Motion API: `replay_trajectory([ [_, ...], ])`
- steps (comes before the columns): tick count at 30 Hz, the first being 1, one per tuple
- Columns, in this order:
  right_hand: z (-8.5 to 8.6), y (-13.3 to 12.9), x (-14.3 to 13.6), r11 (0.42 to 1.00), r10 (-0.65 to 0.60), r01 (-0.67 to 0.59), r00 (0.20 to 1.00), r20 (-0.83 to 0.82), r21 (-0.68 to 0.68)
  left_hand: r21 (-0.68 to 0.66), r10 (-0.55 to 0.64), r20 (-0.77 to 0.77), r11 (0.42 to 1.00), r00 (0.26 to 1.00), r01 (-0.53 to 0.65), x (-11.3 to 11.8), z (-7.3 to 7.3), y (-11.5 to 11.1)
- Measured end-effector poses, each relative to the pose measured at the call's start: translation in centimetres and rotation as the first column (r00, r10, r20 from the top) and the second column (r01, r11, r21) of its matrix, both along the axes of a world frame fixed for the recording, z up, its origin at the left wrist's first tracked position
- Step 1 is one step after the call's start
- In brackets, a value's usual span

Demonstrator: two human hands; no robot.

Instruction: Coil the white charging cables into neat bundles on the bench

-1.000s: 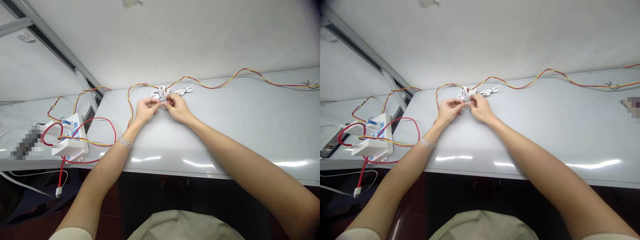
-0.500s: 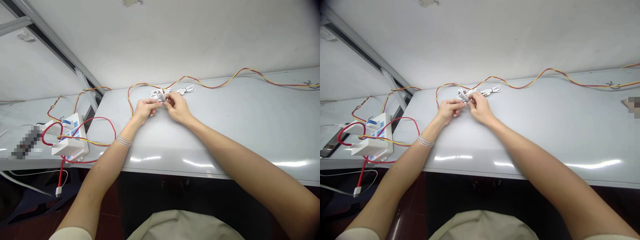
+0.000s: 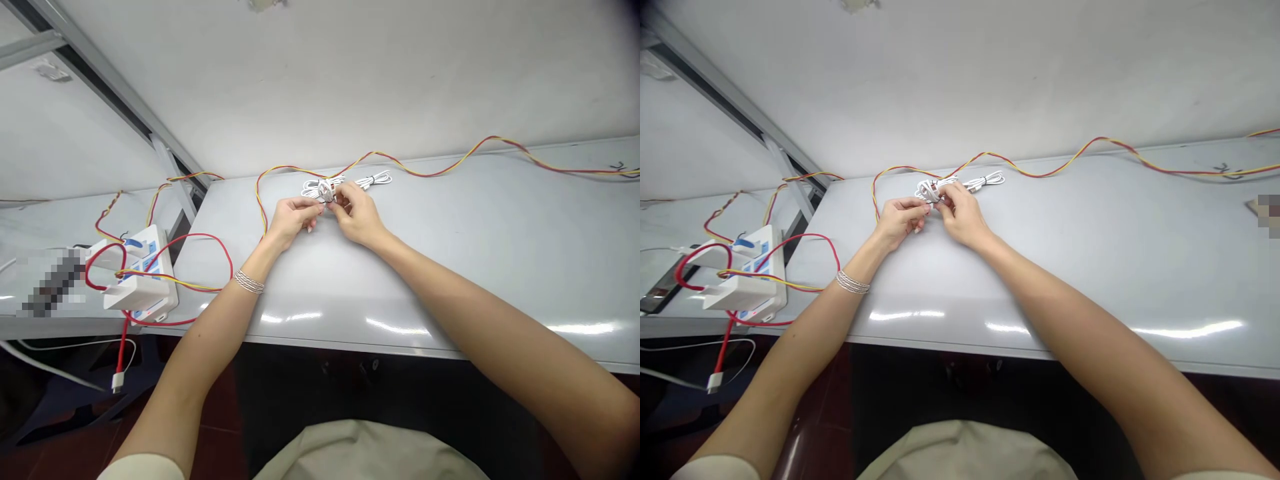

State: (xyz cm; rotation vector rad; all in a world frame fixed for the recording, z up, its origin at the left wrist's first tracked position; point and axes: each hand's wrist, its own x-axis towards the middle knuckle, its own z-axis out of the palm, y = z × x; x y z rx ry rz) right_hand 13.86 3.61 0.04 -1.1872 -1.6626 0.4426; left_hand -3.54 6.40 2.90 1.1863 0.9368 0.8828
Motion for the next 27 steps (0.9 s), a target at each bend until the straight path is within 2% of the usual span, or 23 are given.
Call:
replay_trajectory([
  [15,0.01,-0.41,-0.17,0.995,0.035,-0.039,0.999,0.038,0.097,-0.015,-0.013,-0.07,1.0,0.997,0.012,-0.05,0.28,-0.02],
  [20,-0.06,-0.37,-0.18,0.997,0.016,-0.02,0.999,0.048,0.077,0.001,0.001,-0.074,1.0,0.997,-0.001,0.0,0.18,-0.06],
  [27,0.08,-0.14,0.06,0.999,-0.045,0.046,0.998,-0.041,0.028,0.001,-0.037,-0.006,0.999,0.999,0.037,-0.1,0.01,-0.03],
])
